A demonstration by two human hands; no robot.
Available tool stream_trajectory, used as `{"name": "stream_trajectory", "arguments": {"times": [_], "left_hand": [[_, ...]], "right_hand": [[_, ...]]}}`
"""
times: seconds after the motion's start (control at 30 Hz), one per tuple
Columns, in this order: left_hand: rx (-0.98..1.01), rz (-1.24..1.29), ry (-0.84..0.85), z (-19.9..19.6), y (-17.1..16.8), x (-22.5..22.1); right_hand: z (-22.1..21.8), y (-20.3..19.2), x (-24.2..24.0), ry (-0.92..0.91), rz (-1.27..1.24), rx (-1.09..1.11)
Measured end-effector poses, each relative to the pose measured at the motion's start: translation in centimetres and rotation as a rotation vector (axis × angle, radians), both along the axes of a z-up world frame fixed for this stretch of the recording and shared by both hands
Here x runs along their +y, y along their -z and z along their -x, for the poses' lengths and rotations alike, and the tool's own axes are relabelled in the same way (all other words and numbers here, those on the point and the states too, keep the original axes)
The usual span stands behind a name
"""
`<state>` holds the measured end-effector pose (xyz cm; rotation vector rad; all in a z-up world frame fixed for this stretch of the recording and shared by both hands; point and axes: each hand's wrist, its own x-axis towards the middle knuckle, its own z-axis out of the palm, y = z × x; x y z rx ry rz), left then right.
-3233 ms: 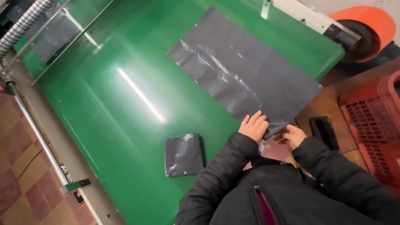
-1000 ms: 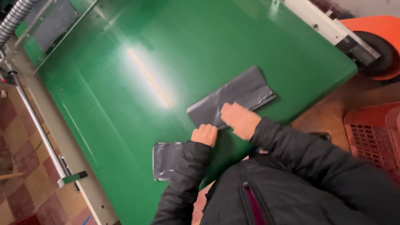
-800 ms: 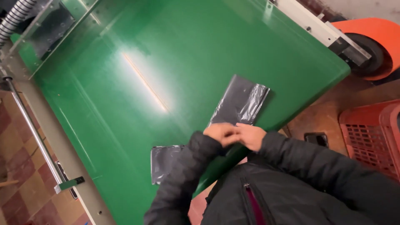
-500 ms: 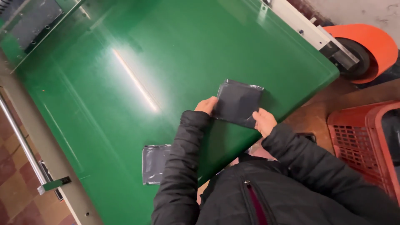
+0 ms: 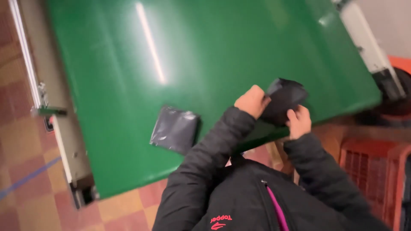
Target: Folding grey plastic bags on a conveyor belt and stacking them in a plastic crate.
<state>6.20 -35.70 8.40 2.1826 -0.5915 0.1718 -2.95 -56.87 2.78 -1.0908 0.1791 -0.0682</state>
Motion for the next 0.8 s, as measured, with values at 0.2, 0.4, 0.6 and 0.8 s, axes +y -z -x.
{"name": "stream_trajectory", "arguments": {"times": [0.2, 0.4, 0.6, 0.8], "left_hand": [[0.048, 0.025, -0.241, 8.0, -6.2, 17.5], [0.185, -0.117, -0.562, 8.3, -2.3, 30.6], [0.093, -0.346, -0.596, 5.7, 4.7, 31.5], [0.004, -0.357, -0.564, 5.9, 2.9, 31.5]], "right_hand": [[0.8, -3.1, 14.3, -0.159, 0.455, -0.194], [0.0, -2.8, 28.4, -0.345, 0.44, -0.191], [0.1, -1.5, 30.6, -0.249, 0.753, -0.037], [0.7, -5.8, 31.8, -0.133, 1.165, -0.03]]}}
